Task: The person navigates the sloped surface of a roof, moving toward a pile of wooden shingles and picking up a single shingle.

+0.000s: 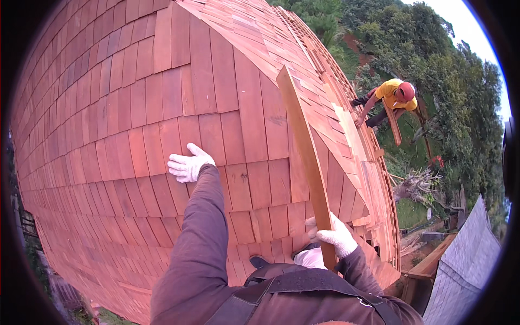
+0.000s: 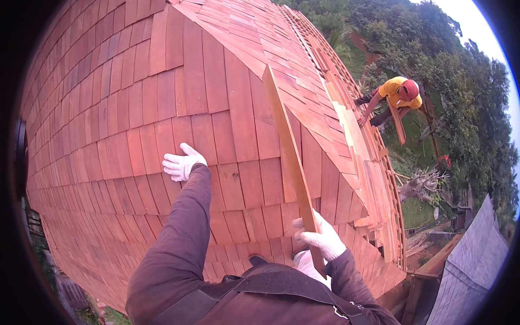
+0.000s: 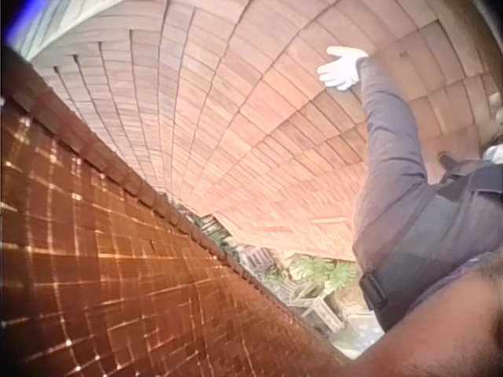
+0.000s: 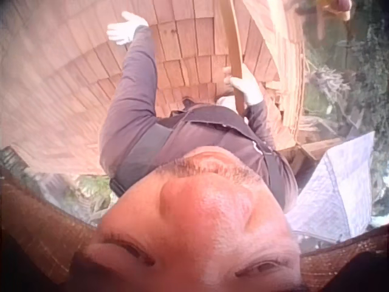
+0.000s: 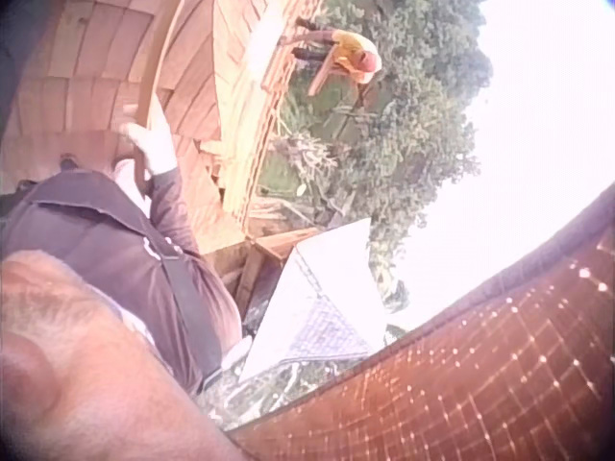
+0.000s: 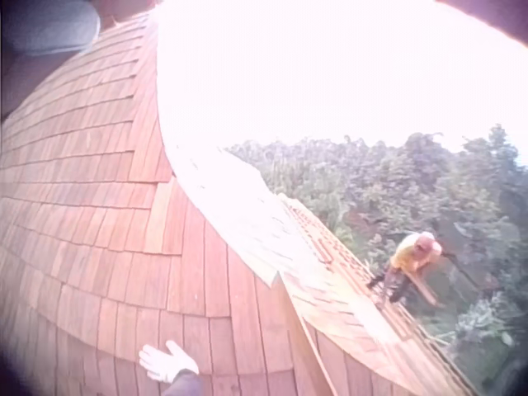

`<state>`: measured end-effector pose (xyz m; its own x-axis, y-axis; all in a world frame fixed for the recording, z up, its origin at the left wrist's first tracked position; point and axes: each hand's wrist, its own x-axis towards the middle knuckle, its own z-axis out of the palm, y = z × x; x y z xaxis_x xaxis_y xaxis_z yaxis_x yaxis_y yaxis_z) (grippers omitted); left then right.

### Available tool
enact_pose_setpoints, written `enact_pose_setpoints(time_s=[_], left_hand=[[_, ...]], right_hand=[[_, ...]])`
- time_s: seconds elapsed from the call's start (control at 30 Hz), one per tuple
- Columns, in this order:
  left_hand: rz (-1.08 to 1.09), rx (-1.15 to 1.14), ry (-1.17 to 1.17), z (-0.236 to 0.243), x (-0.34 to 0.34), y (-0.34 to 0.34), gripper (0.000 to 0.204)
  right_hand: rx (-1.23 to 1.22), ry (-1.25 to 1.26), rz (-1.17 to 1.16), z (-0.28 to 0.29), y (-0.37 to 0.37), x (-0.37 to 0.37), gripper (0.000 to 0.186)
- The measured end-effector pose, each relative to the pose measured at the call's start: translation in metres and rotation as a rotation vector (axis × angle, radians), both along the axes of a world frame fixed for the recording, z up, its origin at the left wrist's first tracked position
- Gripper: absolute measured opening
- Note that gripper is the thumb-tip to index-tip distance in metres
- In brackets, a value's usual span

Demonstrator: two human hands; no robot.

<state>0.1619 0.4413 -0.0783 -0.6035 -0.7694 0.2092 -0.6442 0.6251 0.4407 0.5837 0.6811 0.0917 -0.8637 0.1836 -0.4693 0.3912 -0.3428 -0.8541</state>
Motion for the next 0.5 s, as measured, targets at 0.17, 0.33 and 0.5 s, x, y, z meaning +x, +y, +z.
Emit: enact_pose_setpoints(time_s=[0.17, 0.33, 0.5], left_hand=[[-0.022, 0.033, 0.045, -0.004, 0.001, -0.002, 0.092], [-0.089, 0.060, 0.034, -0.002, 0.000, -0.016, 0.093], [-0.391, 0.048, 0.238, 0.027, 0.003, 0.020, 0.089]], right_hand=[[0.024, -0.107, -0.212, -0.013, 0.028, 0.065, 0.083], [-0.005, -0.129, -0.265, -0.030, 0.062, 0.081, 0.080], [0.312, -0.219, -0.217, -0.032, 0.089, 0.042, 0.093]])
